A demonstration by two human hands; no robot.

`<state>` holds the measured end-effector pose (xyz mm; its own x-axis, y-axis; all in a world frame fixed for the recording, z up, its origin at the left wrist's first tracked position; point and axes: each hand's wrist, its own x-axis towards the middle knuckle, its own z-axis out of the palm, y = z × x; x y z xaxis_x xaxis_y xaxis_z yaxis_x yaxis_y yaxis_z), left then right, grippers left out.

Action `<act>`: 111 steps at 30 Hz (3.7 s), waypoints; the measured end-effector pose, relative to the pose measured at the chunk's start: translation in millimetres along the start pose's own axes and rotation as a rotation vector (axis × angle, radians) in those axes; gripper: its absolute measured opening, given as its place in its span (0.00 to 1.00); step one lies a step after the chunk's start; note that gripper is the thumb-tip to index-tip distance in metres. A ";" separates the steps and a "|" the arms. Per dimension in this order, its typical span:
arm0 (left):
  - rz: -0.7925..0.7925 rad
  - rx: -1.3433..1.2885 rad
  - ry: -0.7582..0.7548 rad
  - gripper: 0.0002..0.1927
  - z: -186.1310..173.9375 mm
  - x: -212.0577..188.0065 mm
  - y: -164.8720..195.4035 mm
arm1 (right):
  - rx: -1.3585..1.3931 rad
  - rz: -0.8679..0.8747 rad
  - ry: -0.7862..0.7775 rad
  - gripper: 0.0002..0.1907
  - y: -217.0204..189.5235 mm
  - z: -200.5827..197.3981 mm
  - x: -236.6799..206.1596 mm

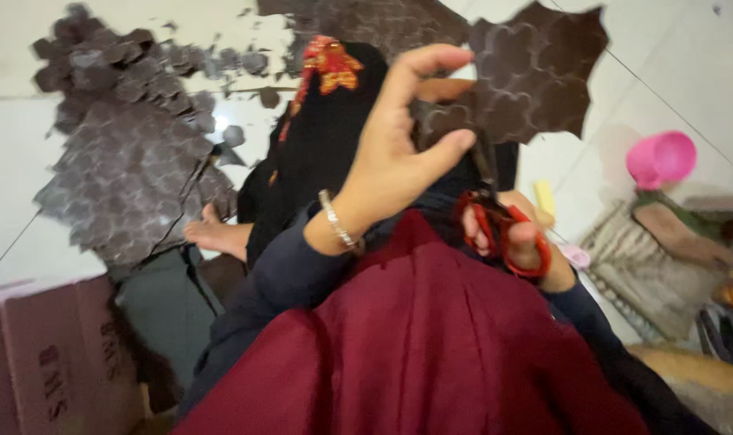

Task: The person sits on the floor and uses red-handled scissors to cut flower-shaped pieces from a brown patterned fabric. They hold the fabric with one hand and cut along the outlines with the other, producing multiple cutouts that accumulate on the floor.

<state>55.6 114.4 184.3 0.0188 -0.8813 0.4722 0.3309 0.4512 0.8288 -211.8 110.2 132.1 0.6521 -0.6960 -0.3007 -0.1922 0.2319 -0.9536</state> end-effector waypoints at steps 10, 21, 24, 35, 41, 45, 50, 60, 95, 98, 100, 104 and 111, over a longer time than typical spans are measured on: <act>-0.042 -0.058 -0.063 0.31 -2.3 -4.6 8.2 | -0.035 0.089 0.052 0.56 -28.7 21.0 -2.3; -0.063 -0.016 -0.091 0.31 -4.9 -6.1 14.2 | -0.045 0.164 0.048 0.54 -34.8 20.4 -3.0; -0.103 -0.039 -0.096 0.32 -7.8 -6.6 14.7 | -0.199 0.084 0.031 0.54 -45.1 21.5 -4.9; -0.085 -0.075 -0.145 0.36 -9.2 -4.2 12.7 | -0.333 0.034 0.010 0.57 -62.5 25.0 -3.7; -0.076 -0.065 -0.131 0.38 -6.3 -3.1 12.9 | -0.022 0.092 -0.028 0.54 -43.2 25.8 -2.8; -0.110 -0.109 -0.140 0.39 -7.3 -1.4 15.5 | 0.037 0.110 -0.033 0.52 -37.5 25.6 -4.5; -0.171 -0.162 -0.152 0.40 -7.8 2.3 18.4 | 0.041 0.185 0.007 0.50 -33.2 24.4 -3.2; -0.116 -0.067 -0.201 0.42 -15.9 2.3 11.7 | 0.005 0.139 -0.013 0.50 -33.9 17.3 -15.5; -0.406 -0.256 -0.095 0.50 -18.3 13.1 -17.9 | 0.081 -0.182 0.002 0.44 -15.9 -20.4 -1.7; -0.319 -0.154 -0.146 0.49 -10.3 10.2 -20.7 | 0.054 -0.277 0.122 0.34 -18.7 -17.2 8.7; -0.281 -0.006 -0.175 0.50 -3.8 7.6 -19.9 | 0.054 -0.263 0.231 0.25 -25.1 -11.6 13.0; -0.307 -0.045 -0.187 0.48 8.9 0.1 -22.1 | -0.005 -0.158 0.410 0.14 -37.9 0.7 16.8; -0.420 -0.382 0.007 0.25 27.7 -8.0 -54.7 | 0.041 -0.271 0.475 0.13 -32.6 1.4 17.8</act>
<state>11.3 100.7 143.5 -0.1821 -0.9756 0.1224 0.6292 -0.0200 0.7770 -192.9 91.2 157.8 0.2699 -0.9625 -0.0281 -0.0280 0.0213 -0.9994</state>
